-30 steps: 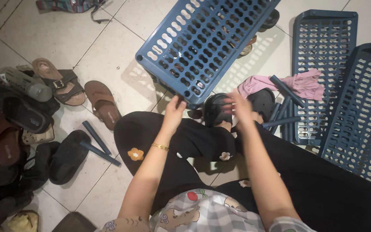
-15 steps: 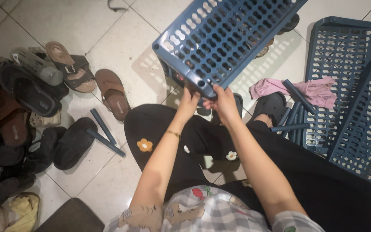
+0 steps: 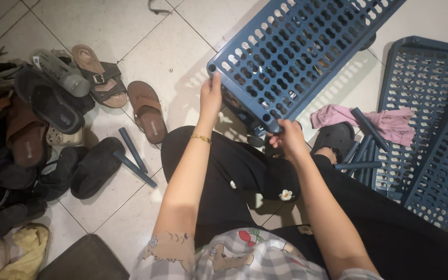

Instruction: The person assembles a multi-tiered plastic shoe rack by inserting plastic support pillars into the corners of the shelving units and then placing several pairs of shoes onto the completed bottom tier.

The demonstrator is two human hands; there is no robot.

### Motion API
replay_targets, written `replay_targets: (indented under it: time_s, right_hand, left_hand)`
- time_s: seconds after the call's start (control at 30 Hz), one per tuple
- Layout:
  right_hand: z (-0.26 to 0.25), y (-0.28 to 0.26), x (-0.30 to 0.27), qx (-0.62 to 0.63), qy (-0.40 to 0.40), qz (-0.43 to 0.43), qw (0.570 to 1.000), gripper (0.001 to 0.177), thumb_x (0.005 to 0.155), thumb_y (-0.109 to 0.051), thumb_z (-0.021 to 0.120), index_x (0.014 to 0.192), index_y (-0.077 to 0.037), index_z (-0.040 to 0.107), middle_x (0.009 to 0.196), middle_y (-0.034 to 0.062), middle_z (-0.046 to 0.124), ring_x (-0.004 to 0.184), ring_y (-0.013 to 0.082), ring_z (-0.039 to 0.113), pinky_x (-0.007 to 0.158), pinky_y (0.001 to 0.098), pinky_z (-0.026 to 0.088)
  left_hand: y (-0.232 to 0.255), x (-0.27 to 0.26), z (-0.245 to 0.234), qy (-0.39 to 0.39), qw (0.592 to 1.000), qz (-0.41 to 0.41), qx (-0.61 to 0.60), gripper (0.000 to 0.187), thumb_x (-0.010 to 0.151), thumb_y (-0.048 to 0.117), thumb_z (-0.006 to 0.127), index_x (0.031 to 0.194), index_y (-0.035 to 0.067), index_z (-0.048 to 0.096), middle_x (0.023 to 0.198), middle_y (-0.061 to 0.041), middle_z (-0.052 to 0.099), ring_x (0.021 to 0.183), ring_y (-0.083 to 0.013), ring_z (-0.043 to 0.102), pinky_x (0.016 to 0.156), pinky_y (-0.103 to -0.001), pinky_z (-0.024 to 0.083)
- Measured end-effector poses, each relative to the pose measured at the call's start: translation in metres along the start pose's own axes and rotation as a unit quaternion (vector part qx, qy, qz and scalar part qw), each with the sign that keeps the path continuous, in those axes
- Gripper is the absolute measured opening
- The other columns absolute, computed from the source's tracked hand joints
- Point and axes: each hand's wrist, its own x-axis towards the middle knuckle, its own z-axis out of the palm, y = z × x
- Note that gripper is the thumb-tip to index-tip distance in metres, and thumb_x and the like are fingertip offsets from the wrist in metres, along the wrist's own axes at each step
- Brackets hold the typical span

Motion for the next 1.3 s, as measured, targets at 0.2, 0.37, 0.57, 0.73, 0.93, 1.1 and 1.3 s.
replay_targets:
  time_s: [0.2, 0.37, 0.57, 0.73, 0.93, 1.1, 1.3]
  right_hand:
    - [0.007, -0.004, -0.004, 0.015, -0.016, 0.019, 1.000, 0.031, 0.096, -0.023, 0.049, 0.110, 0.004, 0.055, 0.083, 0.0188, 0.068, 0.056, 0.0218, 0.064, 0.049, 0.0319, 0.050]
    - [0.018, -0.024, -0.020, 0.154, -0.002, -0.074, 0.985, 0.033, 0.090, -0.013, 0.056, 0.122, -0.003, 0.054, 0.119, 0.0102, 0.066, 0.098, 0.0196, 0.071, 0.082, 0.0394, 0.065]
    - [0.010, -0.031, -0.022, 0.246, -0.078, -0.089, 0.962, 0.040, 0.100, -0.015, 0.067, 0.135, -0.006, 0.052, 0.143, 0.0194, 0.064, 0.105, 0.0197, 0.065, 0.081, 0.0339, 0.052]
    - [0.020, -0.020, -0.015, 0.148, -0.057, -0.043, 0.986, 0.042, 0.097, -0.028, 0.064, 0.134, -0.010, 0.052, 0.130, 0.0098, 0.063, 0.107, 0.0180, 0.066, 0.086, 0.0372, 0.056]
    - [-0.013, -0.018, -0.005, -0.031, 0.004, 0.032, 0.999, 0.051, 0.100, -0.048, 0.054, 0.134, -0.009, 0.056, 0.121, 0.0056, 0.066, 0.099, 0.0167, 0.064, 0.083, 0.0350, 0.055]
    - [-0.097, -0.012, 0.002, 0.004, 0.085, 0.013, 0.996, 0.045, 0.097, -0.039, 0.058, 0.132, -0.010, 0.060, 0.114, 0.0054, 0.067, 0.093, 0.0170, 0.064, 0.081, 0.0335, 0.054]
    - [-0.159, -0.006, 0.020, 0.136, 0.200, -0.025, 0.970, 0.038, 0.098, -0.030, 0.065, 0.124, -0.003, 0.063, 0.107, 0.0069, 0.067, 0.084, 0.0174, 0.057, 0.080, 0.0328, 0.052]
  left_hand:
    - [0.016, 0.009, -0.001, 0.118, 0.948, 0.242, 0.166, 0.048, 0.103, 0.037, 0.073, 0.096, -0.010, 0.066, 0.125, -0.020, 0.046, 0.115, -0.0234, 0.044, 0.094, -0.033, 0.042]
    - [0.030, -0.002, -0.008, -0.066, 0.990, 0.124, -0.023, 0.035, 0.107, 0.036, 0.061, 0.113, 0.003, 0.054, 0.113, -0.015, 0.059, 0.104, -0.0234, 0.053, 0.095, -0.037, 0.045]
    - [0.003, -0.047, 0.007, 0.085, 0.948, 0.253, 0.171, 0.012, 0.110, 0.010, 0.052, 0.115, 0.003, 0.060, 0.119, -0.021, 0.058, 0.116, -0.0392, 0.055, 0.106, -0.049, 0.045]
    - [-0.014, -0.117, 0.047, -0.181, 0.904, 0.277, 0.272, 0.056, 0.069, 0.002, 0.067, 0.122, -0.006, 0.052, 0.119, -0.030, 0.058, 0.115, -0.0490, 0.054, 0.097, -0.053, 0.044]
    - [-0.043, -0.094, 0.050, -0.142, 0.945, 0.117, 0.271, 0.047, 0.078, 0.001, 0.062, 0.125, -0.001, 0.060, 0.113, -0.026, 0.069, 0.113, -0.0433, 0.066, 0.098, -0.046, 0.052]
    - [-0.077, -0.039, 0.001, -0.011, 0.979, 0.158, 0.129, 0.039, 0.084, -0.002, 0.064, 0.122, -0.004, 0.061, 0.119, -0.017, 0.069, 0.112, -0.0265, 0.064, 0.100, -0.038, 0.049]
    - [-0.046, 0.041, -0.102, 0.195, 0.976, 0.093, 0.023, 0.026, 0.104, 0.007, 0.055, 0.122, -0.004, 0.071, 0.111, -0.012, 0.072, 0.094, -0.0169, 0.063, 0.087, -0.034, 0.052]
